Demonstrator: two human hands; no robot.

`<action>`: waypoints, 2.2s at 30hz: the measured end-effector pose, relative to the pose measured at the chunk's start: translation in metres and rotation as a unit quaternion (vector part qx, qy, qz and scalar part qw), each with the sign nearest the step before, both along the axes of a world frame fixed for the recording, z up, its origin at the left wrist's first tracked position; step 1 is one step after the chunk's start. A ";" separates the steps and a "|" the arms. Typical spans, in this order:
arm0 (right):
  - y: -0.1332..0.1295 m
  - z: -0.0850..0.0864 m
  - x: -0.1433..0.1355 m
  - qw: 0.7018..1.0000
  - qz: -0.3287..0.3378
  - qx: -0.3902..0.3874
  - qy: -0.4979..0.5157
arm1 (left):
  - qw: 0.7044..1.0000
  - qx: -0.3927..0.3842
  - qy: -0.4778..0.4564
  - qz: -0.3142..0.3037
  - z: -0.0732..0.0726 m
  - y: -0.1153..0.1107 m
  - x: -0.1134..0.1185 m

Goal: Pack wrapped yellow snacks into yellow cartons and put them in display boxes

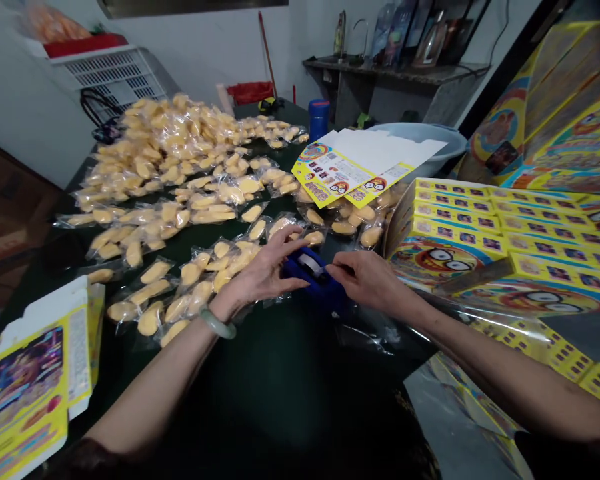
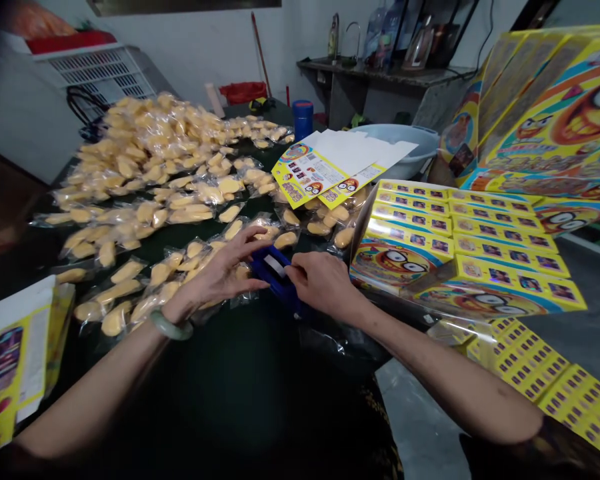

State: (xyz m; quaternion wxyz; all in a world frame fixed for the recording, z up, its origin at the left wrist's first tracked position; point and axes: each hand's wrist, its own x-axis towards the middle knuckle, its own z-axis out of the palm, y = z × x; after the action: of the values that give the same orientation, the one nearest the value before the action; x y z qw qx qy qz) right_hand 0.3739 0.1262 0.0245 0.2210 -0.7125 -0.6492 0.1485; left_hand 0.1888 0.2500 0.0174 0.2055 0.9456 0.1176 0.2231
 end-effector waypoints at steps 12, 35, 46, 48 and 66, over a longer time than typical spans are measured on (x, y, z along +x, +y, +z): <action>-0.044 -0.007 0.013 0.973 -0.042 0.015 0.225 | 0.998 0.050 0.020 -0.023 -0.010 0.018 0.000; -0.102 -0.041 0.005 0.968 -0.005 0.023 0.250 | 0.999 0.000 0.030 0.023 -0.009 0.015 0.007; -0.198 -0.152 0.004 0.945 -0.161 -0.041 0.280 | 0.995 0.050 0.054 0.068 0.014 -0.032 -0.042; -0.199 -0.173 0.018 0.942 -0.208 -0.019 0.263 | 0.994 0.074 0.037 0.074 0.016 -0.055 -0.059; -0.195 -0.169 -0.040 0.784 -0.061 0.026 0.618 | 0.764 -0.591 0.021 0.256 -0.132 -0.272 -0.028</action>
State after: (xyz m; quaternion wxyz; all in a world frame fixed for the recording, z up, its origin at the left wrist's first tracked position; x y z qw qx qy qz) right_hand 0.3338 -0.0685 -0.1445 0.6017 -0.5004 -0.3327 0.5262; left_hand 0.1610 -0.0215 -0.1149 0.6568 0.5759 0.4682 0.1332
